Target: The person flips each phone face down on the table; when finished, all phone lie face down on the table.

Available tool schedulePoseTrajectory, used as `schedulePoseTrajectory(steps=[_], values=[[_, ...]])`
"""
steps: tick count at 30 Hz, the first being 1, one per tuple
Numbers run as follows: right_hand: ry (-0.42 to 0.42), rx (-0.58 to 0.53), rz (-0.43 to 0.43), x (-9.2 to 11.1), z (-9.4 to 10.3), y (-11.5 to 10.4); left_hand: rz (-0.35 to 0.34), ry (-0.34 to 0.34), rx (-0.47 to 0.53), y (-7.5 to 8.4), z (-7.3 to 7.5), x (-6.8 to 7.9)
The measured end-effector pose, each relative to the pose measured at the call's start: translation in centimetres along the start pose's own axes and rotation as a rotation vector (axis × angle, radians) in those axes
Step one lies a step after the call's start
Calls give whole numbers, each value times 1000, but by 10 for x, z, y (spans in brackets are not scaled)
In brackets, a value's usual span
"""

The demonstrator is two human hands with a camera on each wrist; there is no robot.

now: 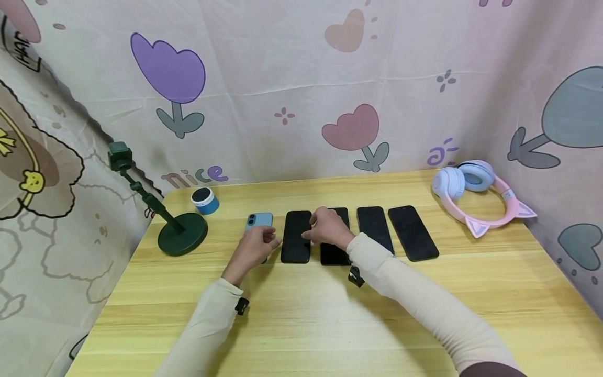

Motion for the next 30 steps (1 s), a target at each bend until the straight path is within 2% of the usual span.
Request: schedulePoseTrajectory(steps=[7, 16, 23, 30], values=[[-3, -14, -18, -2, 0, 7, 30, -9, -23, 5, -6, 0], [-11, -93, -51, -4, -5, 13, 17, -17, -44, 6, -14, -3], [-8, -64, -32, -5, -8, 12, 18, -12, -59, 10, -17, -4], [24, -34, -49, -6, -9, 10, 36, -1, -72, 12, -21, -4]])
Point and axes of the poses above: each hand's wrist, its own x-axis away from the middle knuckle, its own z-axis out of the back of the hand, y = z × x, the point moved 6 cm from there along -x, towards the middle knuckle, and after that the axes turned 10 degrees about y, right-handed, at the moved point
